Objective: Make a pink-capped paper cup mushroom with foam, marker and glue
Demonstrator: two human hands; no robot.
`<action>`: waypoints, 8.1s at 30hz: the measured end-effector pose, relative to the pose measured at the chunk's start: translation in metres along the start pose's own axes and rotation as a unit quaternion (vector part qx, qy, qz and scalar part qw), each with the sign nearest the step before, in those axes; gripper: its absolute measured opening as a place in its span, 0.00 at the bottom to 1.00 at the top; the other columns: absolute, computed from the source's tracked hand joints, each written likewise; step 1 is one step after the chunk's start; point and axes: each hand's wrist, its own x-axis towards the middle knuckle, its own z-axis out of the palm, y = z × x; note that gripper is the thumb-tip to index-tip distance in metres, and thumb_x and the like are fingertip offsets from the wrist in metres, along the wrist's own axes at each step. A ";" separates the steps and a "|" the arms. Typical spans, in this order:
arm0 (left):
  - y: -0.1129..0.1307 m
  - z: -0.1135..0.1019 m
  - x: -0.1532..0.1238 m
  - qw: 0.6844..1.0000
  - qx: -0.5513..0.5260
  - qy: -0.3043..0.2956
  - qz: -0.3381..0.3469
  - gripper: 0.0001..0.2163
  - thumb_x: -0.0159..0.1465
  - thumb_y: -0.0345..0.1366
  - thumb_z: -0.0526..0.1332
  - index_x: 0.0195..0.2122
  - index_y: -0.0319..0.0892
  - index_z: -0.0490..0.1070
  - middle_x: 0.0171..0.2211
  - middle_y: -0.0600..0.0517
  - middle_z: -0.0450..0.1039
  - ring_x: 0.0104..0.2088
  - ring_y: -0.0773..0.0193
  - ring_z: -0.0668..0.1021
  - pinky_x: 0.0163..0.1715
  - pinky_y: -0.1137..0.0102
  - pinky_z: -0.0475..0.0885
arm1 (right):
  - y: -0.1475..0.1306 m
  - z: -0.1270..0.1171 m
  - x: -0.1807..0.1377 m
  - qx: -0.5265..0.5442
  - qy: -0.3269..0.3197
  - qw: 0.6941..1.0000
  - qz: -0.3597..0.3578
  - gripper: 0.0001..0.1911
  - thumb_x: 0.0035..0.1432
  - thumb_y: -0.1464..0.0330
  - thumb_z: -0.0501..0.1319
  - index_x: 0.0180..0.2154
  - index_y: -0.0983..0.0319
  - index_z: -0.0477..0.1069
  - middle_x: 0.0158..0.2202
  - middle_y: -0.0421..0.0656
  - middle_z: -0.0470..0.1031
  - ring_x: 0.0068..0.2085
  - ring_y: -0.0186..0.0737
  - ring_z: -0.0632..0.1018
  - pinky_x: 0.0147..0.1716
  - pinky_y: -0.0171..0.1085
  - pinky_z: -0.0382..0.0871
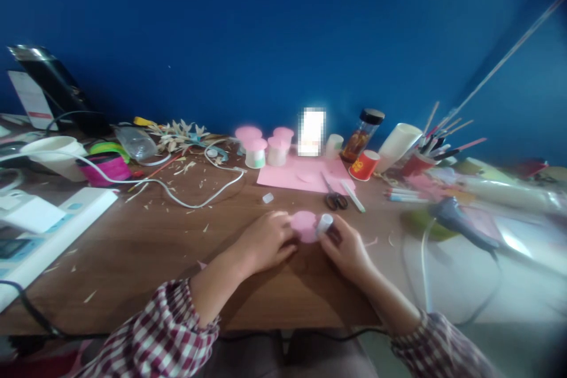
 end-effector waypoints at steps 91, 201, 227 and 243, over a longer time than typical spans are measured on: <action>0.000 0.015 0.030 0.862 -0.408 0.145 -0.265 0.12 0.52 0.37 0.65 0.34 0.42 0.63 0.29 0.54 0.70 0.29 0.65 0.72 0.29 0.71 0.67 | -0.006 -0.026 0.029 0.015 0.006 0.992 0.121 0.19 0.58 0.56 0.56 0.43 0.62 0.72 0.35 0.46 0.77 0.36 0.43 0.77 0.35 0.39 0.70; 0.023 0.016 0.035 0.629 -0.675 0.199 -0.330 0.22 0.47 0.41 0.72 0.41 0.36 0.74 0.30 0.50 0.74 0.27 0.69 0.74 0.27 0.74 0.69 | -0.014 0.012 0.032 0.500 -0.061 0.840 0.200 0.22 0.41 0.67 0.74 0.38 0.63 0.70 0.31 0.41 0.76 0.29 0.33 0.75 0.26 0.31 0.63; 0.021 0.019 0.031 0.702 -0.619 0.168 -0.309 0.19 0.50 0.43 0.70 0.40 0.38 0.75 0.30 0.50 0.74 0.28 0.67 0.72 0.28 0.73 0.65 | -0.016 0.011 0.032 0.508 -0.046 0.836 0.200 0.22 0.41 0.66 0.74 0.39 0.62 0.71 0.30 0.40 0.76 0.29 0.33 0.74 0.25 0.30 0.63; 0.019 0.020 0.031 0.693 -0.628 0.160 -0.316 0.17 0.51 0.44 0.69 0.36 0.37 0.73 0.24 0.53 0.70 0.23 0.72 0.69 0.24 0.75 0.63 | -0.016 0.010 0.032 0.521 -0.030 0.829 0.202 0.22 0.41 0.65 0.74 0.38 0.62 0.69 0.30 0.39 0.75 0.28 0.34 0.74 0.26 0.32 0.61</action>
